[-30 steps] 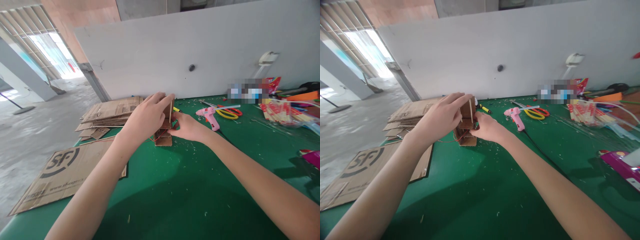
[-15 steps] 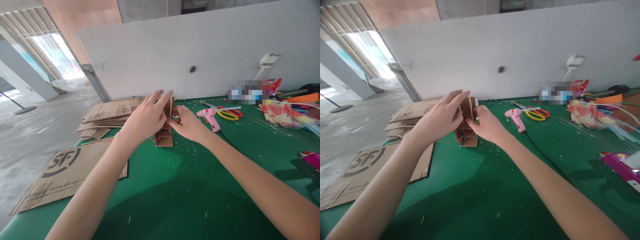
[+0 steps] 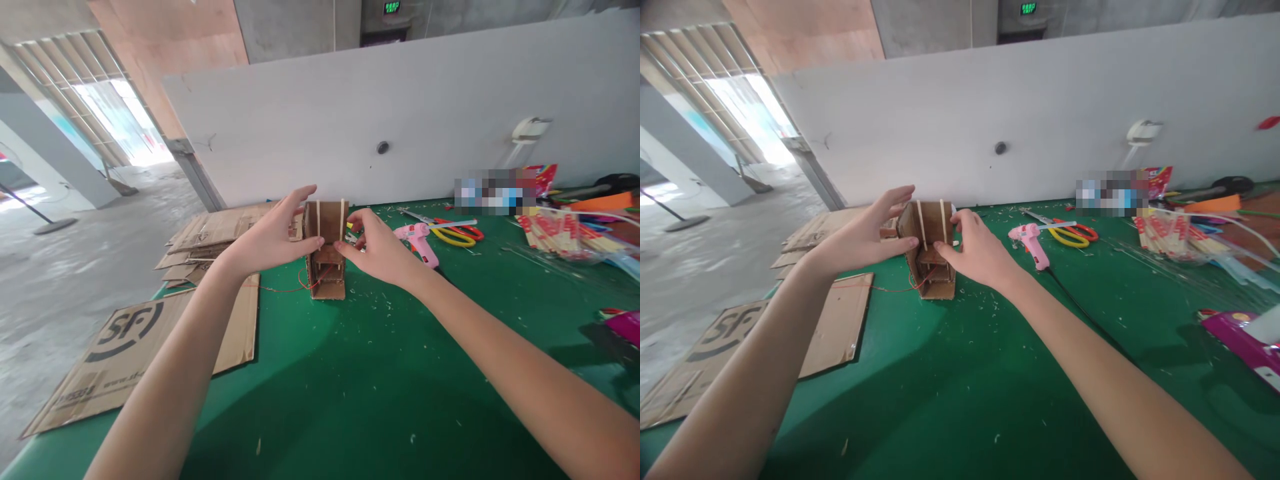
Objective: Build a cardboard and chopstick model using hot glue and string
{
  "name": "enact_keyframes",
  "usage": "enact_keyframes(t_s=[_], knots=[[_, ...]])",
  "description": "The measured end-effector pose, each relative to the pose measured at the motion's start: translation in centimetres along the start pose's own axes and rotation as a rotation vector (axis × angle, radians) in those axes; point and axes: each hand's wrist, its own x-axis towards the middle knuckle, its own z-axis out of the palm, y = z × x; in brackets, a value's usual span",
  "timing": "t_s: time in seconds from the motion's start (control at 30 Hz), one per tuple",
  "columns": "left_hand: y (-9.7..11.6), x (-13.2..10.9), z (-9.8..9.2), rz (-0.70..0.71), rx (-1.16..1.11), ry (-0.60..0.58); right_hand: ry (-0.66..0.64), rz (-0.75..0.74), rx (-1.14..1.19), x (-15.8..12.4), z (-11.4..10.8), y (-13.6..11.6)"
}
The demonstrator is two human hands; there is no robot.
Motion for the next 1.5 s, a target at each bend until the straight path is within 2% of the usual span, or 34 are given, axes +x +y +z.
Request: enact_keyframes(t_s=[0.1,0.2,0.37,0.57,0.7,1.1,1.5], knots=[[-0.8,0.1,-0.1,0.029,-0.083,-0.059,0.010,-0.050,0.019,0.0,-0.1,-0.1],[-1.2,0.3,0.1,0.027,-0.099,-0.065,0.006,-0.103,0.044,0.0,-0.2,-0.2],[-0.7,0.3,0.3,-0.032,-0.081,-0.028,0.005,-0.107,0.055,0.0,-0.2,-0.2],[-0.3,0.1,0.1,0.045,-0.166,-0.067,-0.008,-0.133,0.061,0.2,-0.2,0.0],[-0.3,0.2,0.1,0.021,-0.187,-0.069,-0.011,-0.168,0.083,0.2,-0.2,0.0],[-0.9,0.1,0.1,0.020,-0.216,-0.080,-0.001,-0.070,0.206,0.7,1.4,0.5],[-1.1,0.1,0.2,0.010,-0.237,-0.089,0.020,-0.116,0.144,0.7,1.5,0.6]])
